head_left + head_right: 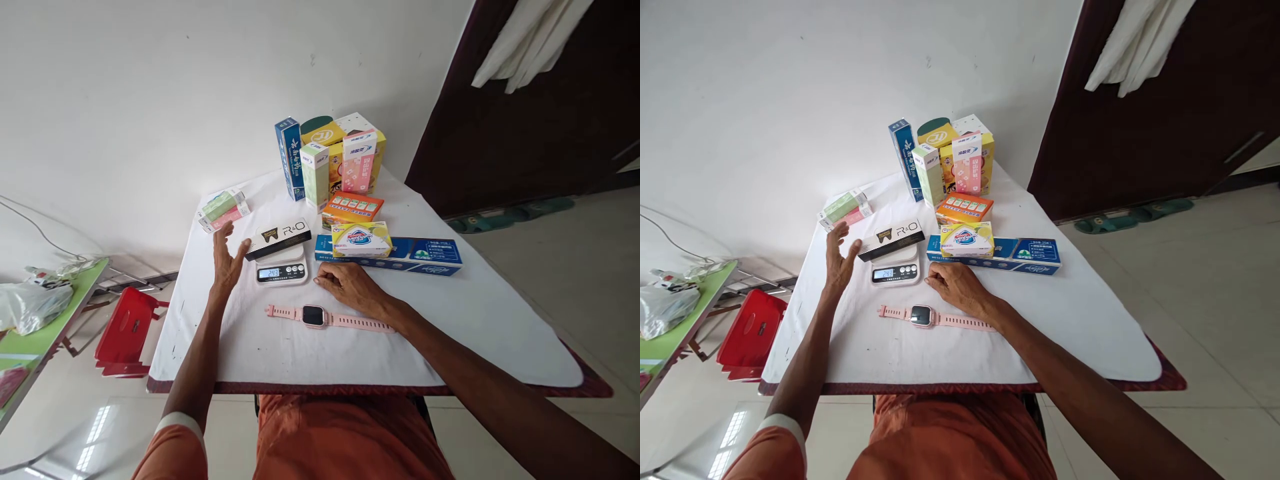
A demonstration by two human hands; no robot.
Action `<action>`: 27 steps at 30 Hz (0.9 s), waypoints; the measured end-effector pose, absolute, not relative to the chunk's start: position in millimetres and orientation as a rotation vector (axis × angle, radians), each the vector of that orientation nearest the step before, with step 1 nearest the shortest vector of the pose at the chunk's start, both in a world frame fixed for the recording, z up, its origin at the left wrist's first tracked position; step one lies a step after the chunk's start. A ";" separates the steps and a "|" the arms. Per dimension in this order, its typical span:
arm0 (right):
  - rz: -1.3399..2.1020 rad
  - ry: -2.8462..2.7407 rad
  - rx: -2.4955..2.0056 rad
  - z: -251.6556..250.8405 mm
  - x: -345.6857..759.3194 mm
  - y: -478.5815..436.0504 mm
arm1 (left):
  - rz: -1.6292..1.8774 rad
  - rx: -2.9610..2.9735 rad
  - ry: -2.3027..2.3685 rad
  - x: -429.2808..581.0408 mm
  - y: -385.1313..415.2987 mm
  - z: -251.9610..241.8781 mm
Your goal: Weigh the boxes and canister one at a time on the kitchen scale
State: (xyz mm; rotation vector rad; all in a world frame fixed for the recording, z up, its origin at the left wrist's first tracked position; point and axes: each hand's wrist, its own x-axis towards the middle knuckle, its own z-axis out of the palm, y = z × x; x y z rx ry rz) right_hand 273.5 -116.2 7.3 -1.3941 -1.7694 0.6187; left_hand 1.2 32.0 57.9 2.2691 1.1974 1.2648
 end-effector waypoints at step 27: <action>0.606 -1.768 -1.395 7.0 274.1 -117.6 | 0.923 2.147 1.670 -58.8 118.5 42.8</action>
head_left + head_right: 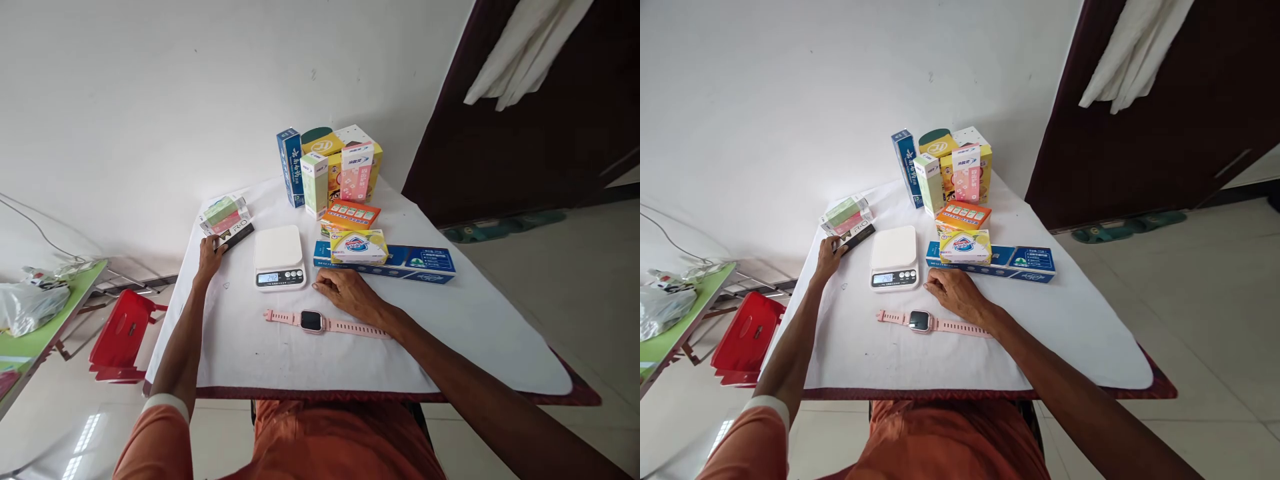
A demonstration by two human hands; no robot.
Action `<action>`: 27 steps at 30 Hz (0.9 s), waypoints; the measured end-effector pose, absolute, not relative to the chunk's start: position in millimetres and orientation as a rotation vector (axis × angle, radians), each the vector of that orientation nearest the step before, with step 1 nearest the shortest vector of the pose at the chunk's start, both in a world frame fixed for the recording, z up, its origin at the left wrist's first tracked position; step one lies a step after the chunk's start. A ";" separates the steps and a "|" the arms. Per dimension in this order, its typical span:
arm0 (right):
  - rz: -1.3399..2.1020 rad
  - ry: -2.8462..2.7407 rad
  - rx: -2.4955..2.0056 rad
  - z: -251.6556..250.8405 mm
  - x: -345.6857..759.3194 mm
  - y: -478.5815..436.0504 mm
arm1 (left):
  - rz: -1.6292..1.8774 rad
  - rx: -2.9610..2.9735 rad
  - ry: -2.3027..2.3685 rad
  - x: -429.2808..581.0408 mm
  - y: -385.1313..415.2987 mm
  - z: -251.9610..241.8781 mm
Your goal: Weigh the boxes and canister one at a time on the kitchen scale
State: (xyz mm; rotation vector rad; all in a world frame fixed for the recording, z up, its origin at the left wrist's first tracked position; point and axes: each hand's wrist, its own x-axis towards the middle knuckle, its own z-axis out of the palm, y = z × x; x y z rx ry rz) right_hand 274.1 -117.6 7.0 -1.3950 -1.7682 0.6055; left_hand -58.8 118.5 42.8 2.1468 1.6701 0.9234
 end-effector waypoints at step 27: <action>0.485 -1.853 -1.455 -1.9 274.2 -109.7 | 0.445 2.864 0.568 178.9 -7.5 66.8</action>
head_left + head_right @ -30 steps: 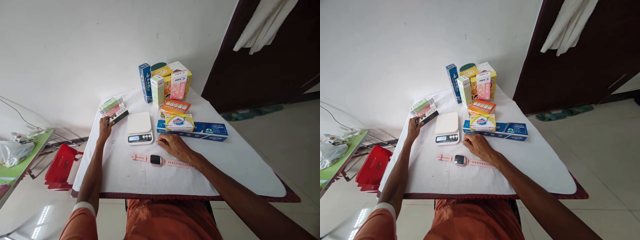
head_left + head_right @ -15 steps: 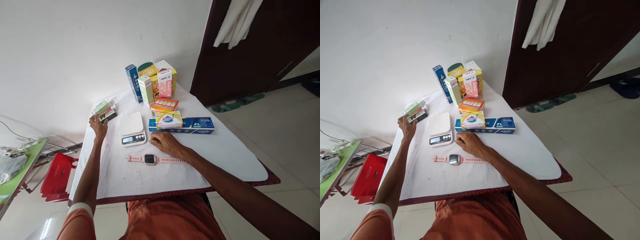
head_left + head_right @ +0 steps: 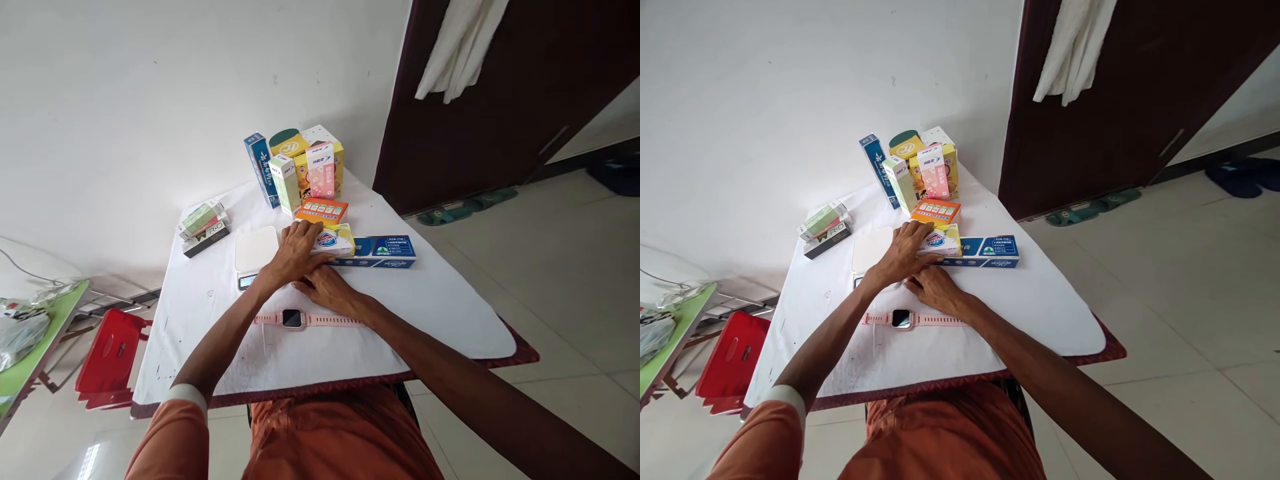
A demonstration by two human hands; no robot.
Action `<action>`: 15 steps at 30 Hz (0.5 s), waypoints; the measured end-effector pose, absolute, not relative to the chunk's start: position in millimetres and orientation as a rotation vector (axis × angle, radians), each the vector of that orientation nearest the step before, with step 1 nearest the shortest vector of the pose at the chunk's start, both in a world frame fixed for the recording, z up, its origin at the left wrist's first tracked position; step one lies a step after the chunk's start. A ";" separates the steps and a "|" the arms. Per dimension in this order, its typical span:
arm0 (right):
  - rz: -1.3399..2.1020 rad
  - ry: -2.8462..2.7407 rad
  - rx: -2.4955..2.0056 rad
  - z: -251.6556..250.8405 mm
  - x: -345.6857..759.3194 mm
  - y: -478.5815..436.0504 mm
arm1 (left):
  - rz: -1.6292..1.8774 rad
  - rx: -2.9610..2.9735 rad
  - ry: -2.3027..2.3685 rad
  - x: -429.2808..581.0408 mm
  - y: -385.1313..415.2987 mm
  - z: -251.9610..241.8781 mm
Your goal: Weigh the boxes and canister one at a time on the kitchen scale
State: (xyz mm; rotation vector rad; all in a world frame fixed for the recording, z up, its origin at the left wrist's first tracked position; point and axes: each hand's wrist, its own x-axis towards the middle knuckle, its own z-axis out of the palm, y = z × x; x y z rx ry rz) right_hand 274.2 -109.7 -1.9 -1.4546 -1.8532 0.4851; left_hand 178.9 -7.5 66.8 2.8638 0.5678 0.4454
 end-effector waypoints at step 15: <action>0.545 -1.794 -1.429 1.6 273.1 -113.7 | 0.862 2.541 0.922 59.6 25.7 91.9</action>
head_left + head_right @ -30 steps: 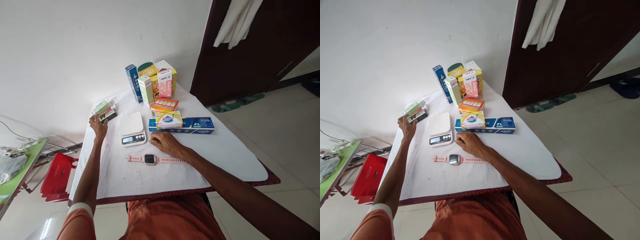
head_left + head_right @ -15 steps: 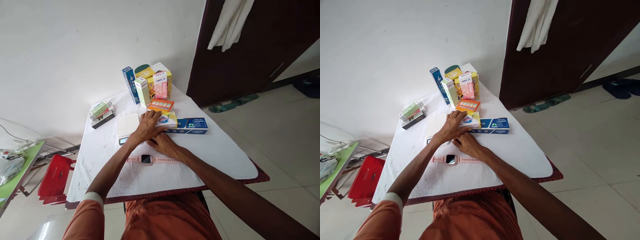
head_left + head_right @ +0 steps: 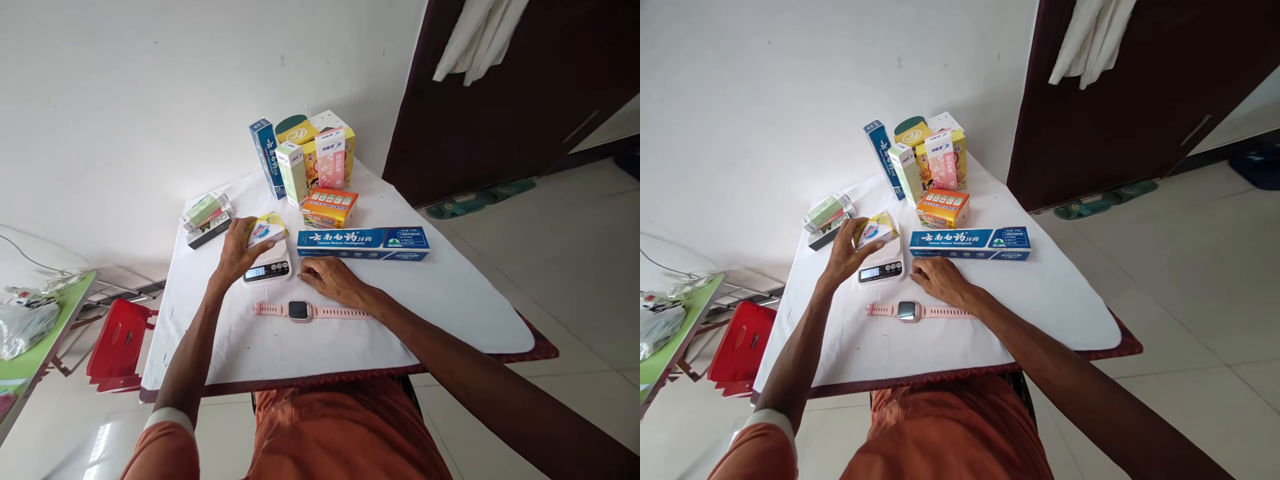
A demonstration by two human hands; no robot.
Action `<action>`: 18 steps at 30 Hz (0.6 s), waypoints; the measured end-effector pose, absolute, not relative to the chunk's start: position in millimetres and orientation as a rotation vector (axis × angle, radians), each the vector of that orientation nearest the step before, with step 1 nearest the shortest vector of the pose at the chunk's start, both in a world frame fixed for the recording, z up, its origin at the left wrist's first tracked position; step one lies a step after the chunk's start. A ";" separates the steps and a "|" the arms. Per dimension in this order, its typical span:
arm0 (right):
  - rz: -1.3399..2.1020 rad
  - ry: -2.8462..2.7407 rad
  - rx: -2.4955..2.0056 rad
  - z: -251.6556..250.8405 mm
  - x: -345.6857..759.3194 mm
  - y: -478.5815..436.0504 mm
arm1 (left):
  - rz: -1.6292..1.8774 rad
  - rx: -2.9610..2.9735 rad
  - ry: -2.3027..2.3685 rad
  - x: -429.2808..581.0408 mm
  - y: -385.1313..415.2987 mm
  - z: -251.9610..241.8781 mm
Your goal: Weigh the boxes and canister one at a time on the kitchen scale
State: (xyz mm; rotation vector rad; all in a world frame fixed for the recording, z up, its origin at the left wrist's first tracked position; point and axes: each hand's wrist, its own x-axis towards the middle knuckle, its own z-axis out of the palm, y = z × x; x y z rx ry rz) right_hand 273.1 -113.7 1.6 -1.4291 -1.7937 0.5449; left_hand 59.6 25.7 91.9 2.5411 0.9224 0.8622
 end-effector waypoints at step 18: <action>0.690 -1.789 -1.355 8.8 276.8 -117.2 | 0.861 2.299 1.132 6.4 31.0 52.5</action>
